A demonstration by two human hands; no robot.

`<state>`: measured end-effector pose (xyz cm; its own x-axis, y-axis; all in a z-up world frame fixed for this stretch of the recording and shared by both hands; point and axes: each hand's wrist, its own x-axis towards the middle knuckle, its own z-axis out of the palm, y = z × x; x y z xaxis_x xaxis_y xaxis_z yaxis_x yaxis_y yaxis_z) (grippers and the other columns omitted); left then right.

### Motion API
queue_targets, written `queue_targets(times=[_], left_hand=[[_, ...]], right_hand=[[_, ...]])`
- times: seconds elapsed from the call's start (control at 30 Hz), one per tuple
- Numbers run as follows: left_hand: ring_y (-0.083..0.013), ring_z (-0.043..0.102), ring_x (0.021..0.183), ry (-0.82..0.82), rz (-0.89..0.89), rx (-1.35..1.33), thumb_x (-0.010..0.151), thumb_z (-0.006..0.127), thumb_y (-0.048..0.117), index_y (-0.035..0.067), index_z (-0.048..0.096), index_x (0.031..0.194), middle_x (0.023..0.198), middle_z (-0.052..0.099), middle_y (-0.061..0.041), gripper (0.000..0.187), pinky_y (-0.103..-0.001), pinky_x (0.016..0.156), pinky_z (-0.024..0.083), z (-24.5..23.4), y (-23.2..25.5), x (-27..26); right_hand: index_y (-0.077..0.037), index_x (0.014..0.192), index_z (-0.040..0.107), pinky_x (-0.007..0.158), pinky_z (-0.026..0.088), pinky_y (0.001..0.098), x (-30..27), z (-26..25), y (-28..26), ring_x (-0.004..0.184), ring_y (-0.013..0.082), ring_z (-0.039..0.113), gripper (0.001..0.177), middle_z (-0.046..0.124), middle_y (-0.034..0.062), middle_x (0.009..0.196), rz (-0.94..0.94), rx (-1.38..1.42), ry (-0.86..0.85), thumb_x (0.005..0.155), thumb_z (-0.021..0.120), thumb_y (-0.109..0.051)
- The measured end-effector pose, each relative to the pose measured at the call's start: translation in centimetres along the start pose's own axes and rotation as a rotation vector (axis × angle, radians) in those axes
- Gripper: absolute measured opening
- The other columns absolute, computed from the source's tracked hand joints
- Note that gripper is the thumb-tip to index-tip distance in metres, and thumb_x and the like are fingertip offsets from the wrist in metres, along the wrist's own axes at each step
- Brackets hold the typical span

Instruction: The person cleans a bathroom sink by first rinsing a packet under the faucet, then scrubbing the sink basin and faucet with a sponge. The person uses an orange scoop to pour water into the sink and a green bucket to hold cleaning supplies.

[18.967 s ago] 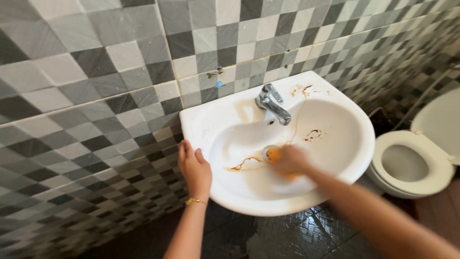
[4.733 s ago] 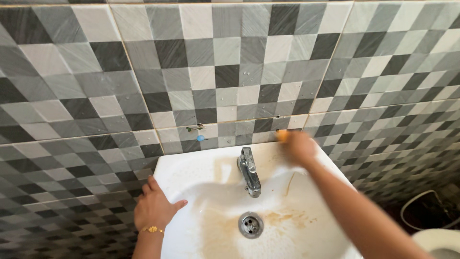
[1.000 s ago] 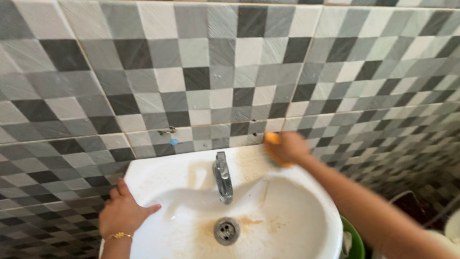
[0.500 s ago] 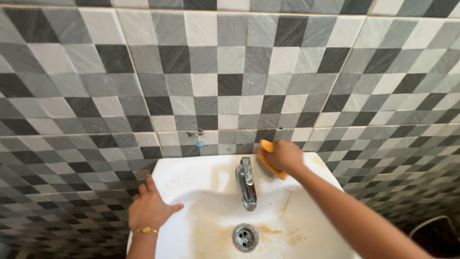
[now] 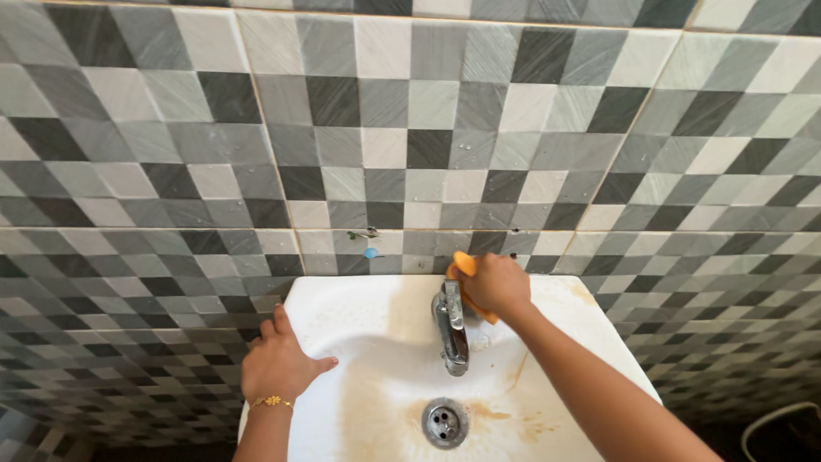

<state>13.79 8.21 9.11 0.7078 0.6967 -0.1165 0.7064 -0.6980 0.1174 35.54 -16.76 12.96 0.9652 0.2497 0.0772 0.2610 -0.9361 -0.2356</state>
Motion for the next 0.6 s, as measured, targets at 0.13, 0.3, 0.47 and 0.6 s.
queue_targets(times=[0.13, 0.3, 0.47, 0.6], left_hand=[[-0.0299, 0.065, 0.118, -0.005, 0.001, -0.006, 0.059, 0.090, 0.070, 0.005, 0.019, 0.159, 0.139, 0.053, -0.013, 0.139, -0.035, 0.087, 0.062, 0.0, -0.3, 0.2], [-0.0284, 0.065, 0.116, 0.026, 0.002, -0.027, 0.059, 0.091, 0.068, 0.007, 0.020, 0.159, 0.138, 0.054, -0.012, 0.137, -0.035, 0.090, 0.060, -0.1, -0.4, -0.1], [-0.0286, 0.064, 0.116, 0.001, -0.006, -0.042, 0.059, 0.092, 0.066, 0.006, 0.018, 0.158, 0.137, 0.053, -0.013, 0.137, -0.035, 0.090, 0.060, -0.4, -0.4, 0.1], [-0.0280, 0.064, 0.116, -0.023, -0.006, -0.048, 0.060, 0.092, 0.065, 0.006, 0.018, 0.159, 0.137, 0.053, -0.012, 0.137, -0.035, 0.089, 0.060, -0.3, -0.3, -0.1]], right_hand=[[-0.006, 0.079, 0.081, 0.077, 0.058, 0.0483, -2.0, 0.2, 3.5, 0.085, 0.0367, 0.073, 0.072, 0.075, 0.0183, 0.083, -0.139, -0.147, -0.150, 0.091, 0.055, -0.073], [-0.015, 0.082, 0.081, 0.075, 0.059, 0.0449, -0.8, -2.7, 6.9, 0.077, 0.0309, 0.076, 0.052, 0.077, 0.0141, 0.079, -0.305, -0.078, -0.277, 0.076, 0.069, -0.065], [-0.011, 0.081, 0.077, 0.067, 0.057, 0.0465, 2.6, -4.4, -1.5, 0.070, 0.0358, 0.074, 0.051, 0.075, 0.0174, 0.075, -0.377, 0.144, -0.006, 0.080, 0.069, -0.062], [-0.011, 0.076, 0.077, 0.069, 0.059, 0.0456, -2.9, -6.5, -3.9, 0.072, 0.0370, 0.073, 0.051, 0.074, 0.0189, 0.075, -0.487, -0.108, -0.168, 0.081, 0.067, -0.061]])
